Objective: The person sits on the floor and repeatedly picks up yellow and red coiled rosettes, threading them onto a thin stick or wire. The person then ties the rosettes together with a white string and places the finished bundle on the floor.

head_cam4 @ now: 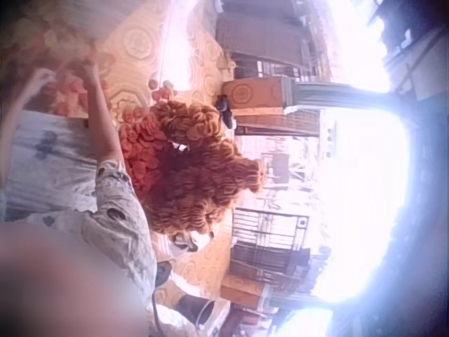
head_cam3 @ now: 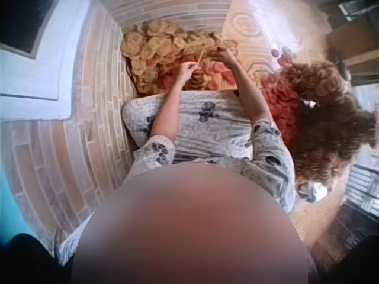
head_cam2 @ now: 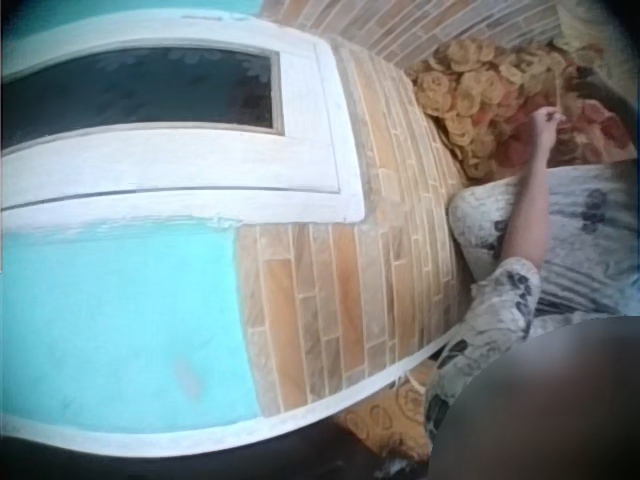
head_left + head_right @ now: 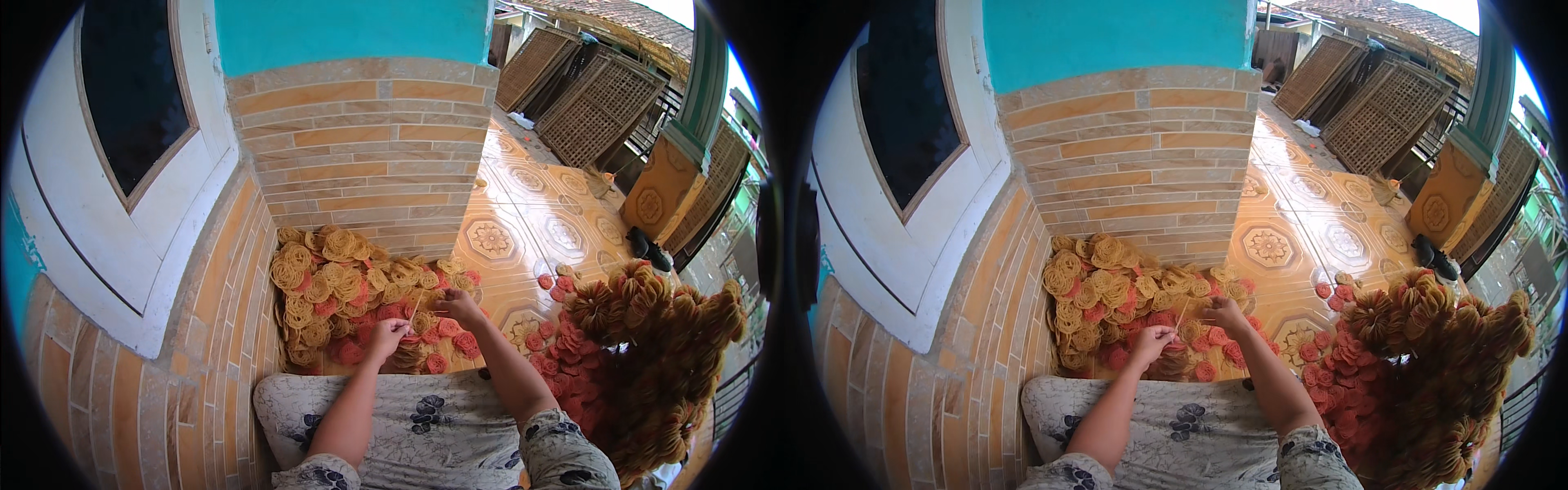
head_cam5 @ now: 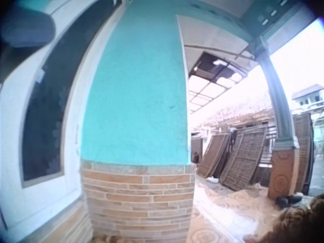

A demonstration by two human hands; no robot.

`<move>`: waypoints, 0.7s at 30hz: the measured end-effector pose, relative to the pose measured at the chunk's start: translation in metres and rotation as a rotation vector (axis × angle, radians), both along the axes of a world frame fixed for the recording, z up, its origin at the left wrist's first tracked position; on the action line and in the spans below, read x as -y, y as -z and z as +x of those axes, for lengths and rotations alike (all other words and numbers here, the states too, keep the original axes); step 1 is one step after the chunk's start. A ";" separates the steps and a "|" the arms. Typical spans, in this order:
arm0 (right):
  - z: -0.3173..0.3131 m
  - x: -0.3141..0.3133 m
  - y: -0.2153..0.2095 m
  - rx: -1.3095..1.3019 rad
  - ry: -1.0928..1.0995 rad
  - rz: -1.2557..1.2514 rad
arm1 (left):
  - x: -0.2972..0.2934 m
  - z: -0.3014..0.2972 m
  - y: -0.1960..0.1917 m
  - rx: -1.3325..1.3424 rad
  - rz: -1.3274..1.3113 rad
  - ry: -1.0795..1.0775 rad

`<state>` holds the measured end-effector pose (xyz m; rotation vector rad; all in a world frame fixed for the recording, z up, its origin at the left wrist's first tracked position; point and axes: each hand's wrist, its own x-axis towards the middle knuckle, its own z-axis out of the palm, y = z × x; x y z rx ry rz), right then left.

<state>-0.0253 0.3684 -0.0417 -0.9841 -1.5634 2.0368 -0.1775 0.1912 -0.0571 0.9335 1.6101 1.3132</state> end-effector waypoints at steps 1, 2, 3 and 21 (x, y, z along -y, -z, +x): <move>0.006 0.000 -0.004 -0.024 0.008 -0.042 | -0.002 0.000 0.000 0.035 -0.002 -0.001; 0.011 0.000 -0.007 -0.048 0.024 -0.095 | -0.005 0.000 0.000 0.075 -0.038 -0.006; 0.014 0.000 -0.008 -0.105 0.064 -0.136 | -0.006 0.000 0.000 0.070 -0.037 0.008; 0.004 0.003 -0.027 -0.282 -0.118 -0.071 | -0.013 0.006 -0.013 0.073 -0.045 0.044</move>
